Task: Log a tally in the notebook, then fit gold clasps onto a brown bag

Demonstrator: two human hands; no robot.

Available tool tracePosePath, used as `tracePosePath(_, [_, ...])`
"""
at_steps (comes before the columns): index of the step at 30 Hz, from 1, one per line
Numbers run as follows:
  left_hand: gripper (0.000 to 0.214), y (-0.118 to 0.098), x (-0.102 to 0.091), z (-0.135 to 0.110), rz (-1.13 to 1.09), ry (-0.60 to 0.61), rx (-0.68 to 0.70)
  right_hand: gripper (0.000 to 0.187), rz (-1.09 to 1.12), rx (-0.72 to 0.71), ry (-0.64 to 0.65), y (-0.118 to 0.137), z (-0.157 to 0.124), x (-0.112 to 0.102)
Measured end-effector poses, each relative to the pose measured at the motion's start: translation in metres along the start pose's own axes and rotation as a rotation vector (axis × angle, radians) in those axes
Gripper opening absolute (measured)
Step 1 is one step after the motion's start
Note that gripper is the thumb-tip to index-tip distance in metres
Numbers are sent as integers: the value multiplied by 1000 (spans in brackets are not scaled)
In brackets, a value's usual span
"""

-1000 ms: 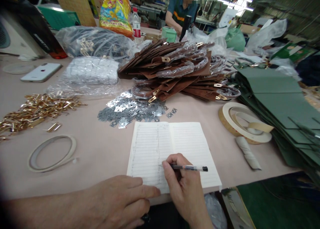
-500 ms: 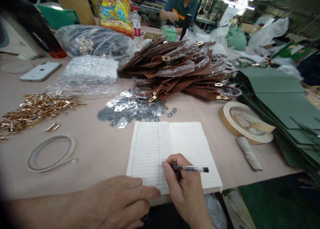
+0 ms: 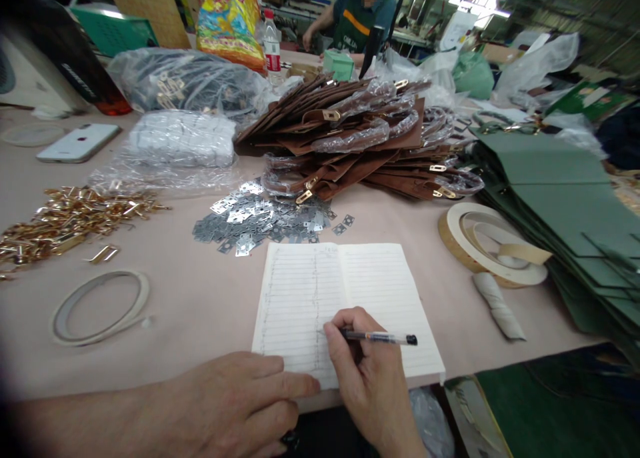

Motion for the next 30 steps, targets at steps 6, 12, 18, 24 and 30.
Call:
tracePosePath(6, [16,0,-2,0,-14,5,-2,28,-9,-4,2,0,0,-1])
tracePosePath(12, [16,2,-2,-1,-28,7,33,29,-7,0,9,2,0,-2])
tracePosePath(18, [16,1,-3,-1,-29,9,18,29,5,4,29,2,-1,-1])
tracePosePath(24, [17,2,-3,0,-35,9,30,29,8,16,43,0,-1,-1])
tracePosePath(30, [17,1,-4,0,-27,4,31,29,1,-6,22,0,-2,0])
Point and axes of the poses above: each hand's wrist, its own z-axis towards the middle knuckle, its own x-axis out of the palm, y = z × x, the point moved 1 cm from there along z, towards the middle knuckle, and after that the axes turned 12 degrees about -z, right-handed, at the moved point
